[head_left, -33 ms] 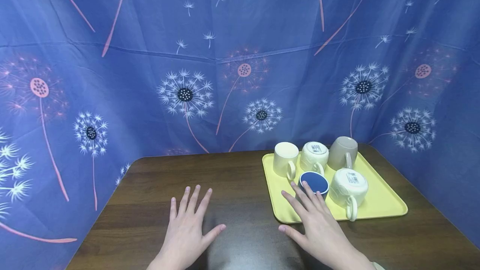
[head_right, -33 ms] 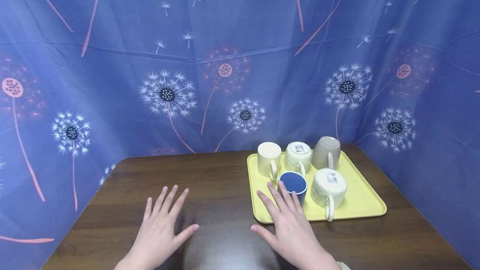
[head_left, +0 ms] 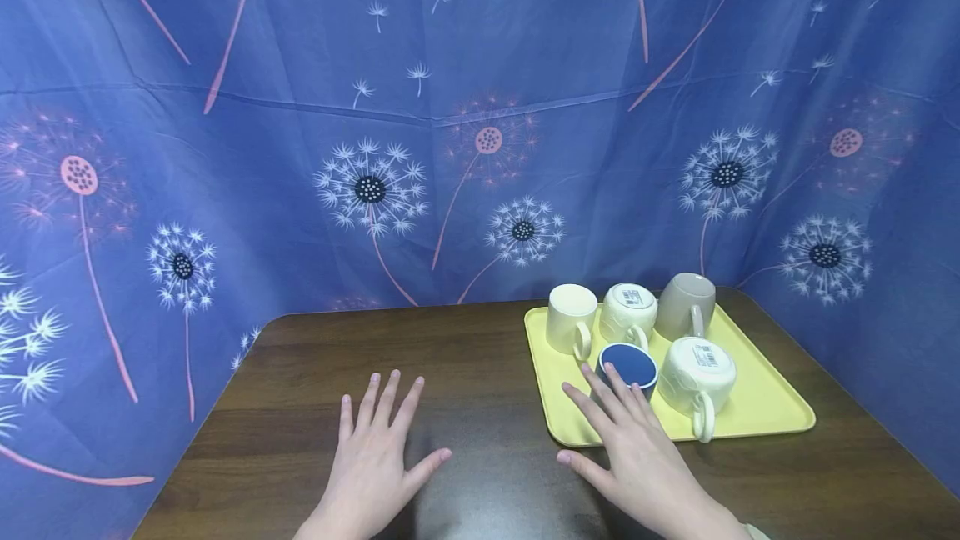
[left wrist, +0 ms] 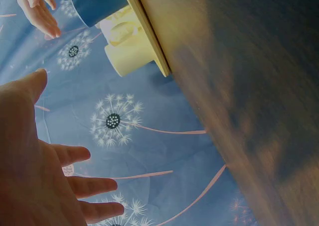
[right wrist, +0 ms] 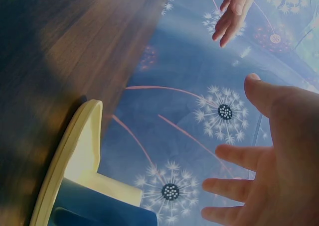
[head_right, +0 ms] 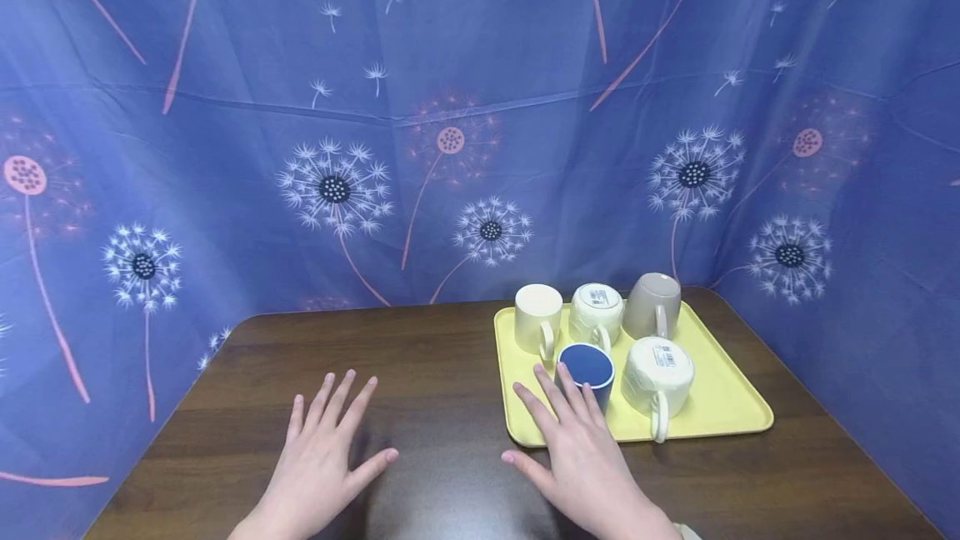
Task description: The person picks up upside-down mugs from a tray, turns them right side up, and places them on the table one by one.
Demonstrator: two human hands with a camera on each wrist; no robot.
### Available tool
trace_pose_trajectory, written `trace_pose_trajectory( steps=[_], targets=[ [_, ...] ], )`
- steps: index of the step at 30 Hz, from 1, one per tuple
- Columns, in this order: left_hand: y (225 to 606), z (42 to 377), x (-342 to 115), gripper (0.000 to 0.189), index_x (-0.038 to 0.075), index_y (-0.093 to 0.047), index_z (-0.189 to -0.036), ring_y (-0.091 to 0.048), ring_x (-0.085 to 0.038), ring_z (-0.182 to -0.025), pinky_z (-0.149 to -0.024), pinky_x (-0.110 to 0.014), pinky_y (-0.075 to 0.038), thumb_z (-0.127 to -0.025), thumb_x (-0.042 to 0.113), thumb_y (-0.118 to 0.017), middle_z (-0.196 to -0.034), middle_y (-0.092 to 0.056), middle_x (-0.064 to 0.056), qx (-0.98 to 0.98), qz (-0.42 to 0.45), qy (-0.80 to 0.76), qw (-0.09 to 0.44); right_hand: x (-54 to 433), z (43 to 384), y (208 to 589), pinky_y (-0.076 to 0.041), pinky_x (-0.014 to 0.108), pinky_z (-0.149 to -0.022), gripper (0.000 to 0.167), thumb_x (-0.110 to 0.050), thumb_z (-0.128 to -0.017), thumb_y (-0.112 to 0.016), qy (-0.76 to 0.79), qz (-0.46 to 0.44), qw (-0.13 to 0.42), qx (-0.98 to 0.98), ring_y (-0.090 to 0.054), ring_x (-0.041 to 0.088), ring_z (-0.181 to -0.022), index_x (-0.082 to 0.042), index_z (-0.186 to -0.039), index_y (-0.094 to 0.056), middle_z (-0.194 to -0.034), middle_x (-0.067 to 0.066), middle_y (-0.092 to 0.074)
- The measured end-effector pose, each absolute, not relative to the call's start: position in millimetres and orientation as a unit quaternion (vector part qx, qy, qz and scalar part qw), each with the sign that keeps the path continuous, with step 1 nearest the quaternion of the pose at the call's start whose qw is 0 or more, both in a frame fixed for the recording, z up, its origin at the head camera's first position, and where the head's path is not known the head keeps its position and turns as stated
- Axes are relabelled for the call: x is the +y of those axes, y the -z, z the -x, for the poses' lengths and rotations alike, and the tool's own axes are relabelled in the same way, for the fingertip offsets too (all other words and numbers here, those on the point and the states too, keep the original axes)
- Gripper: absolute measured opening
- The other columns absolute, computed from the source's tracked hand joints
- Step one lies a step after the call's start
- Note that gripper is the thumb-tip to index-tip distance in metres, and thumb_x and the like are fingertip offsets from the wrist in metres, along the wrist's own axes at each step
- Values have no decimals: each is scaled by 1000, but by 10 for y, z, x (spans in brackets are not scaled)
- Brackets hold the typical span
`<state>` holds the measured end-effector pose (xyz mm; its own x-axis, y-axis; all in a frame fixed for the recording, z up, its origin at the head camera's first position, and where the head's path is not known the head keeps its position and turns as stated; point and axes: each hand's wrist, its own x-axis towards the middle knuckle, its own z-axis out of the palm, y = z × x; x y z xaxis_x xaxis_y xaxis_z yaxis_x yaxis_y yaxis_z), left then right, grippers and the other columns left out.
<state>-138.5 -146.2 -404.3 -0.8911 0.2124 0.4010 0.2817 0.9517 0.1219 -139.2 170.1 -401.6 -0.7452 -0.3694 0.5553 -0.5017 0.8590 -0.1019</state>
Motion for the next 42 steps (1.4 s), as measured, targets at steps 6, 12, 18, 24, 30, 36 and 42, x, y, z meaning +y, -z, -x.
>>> trace_pose_trajectory(
  steps=[6,12,18,24,30,36,42],
  targets=[
    [4023,1396,-1466,88,27,-25,-150,-14,-33,-144,-109,-62,-11,-79,76,-45,-155,-24,-11,-968,129,85,200,1697,1402,3995,-33,58,-100,69,-53,-77,-69,-132,-240,274,-922,-26,33,-140,-22,-135,-51,-149,5,-36],
    [3995,1408,-1443,88,27,-26,-149,-15,-32,-143,-108,-62,-14,-79,75,-47,-154,-26,-10,-964,142,74,213,1730,1425,3956,-40,57,-95,67,-51,-77,-71,-146,-240,283,-917,-33,36,-135,-20,-133,-53,-145,6,-42],
    [3962,1440,-1370,89,25,-32,-147,-23,-33,-141,-108,-60,-18,-75,68,-61,-150,-33,-12,-950,174,78,246,1792,1460,3911,-45,52,-90,68,-43,-73,-77,-153,-238,290,-914,-42,34,-126,-18,-132,-54,-135,8,-51],
    [3883,1523,-1243,93,24,-32,-147,-25,-32,-140,-109,-56,-21,-72,68,-63,-150,-33,-11,-941,220,77,244,1923,1507,3856,-44,41,-89,66,-30,-69,-81,-170,-246,314,-901,-50,26,-118,-19,-129,-56,-126,5,-56],
    [3819,1605,-1103,84,21,-35,-146,-29,-29,-139,-109,-52,-26,-78,63,-62,-148,-35,-9,-921,277,84,261,2072,1547,3826,-36,20,-95,61,-20,-67,-82,-184,-246,332,-892,-57,22,-110,-18,-124,-59,-121,2,-60],
    [3768,1662,-920,70,18,-43,-141,-34,-28,-136,-108,-49,-31,-83,51,-64,-144,-42,-9,-896,335,74,282,2243,1550,3825,-20,-1,-97,53,-11,-67,-82,-224,-238,332,-885,-59,18,-102,-14,-117,-64,-111,3,-66],
    [3706,1729,-735,69,17,-46,-138,-38,-26,-133,-106,-44,-34,-82,50,-66,-140,-45,-9,-872,379,53,306,2378,1593,3847,-34,1,-87,49,-6,-65,-83,-251,-242,325,-879,-61,6,-93,-10,-111,-67,-102,0,-69]
  ],
)
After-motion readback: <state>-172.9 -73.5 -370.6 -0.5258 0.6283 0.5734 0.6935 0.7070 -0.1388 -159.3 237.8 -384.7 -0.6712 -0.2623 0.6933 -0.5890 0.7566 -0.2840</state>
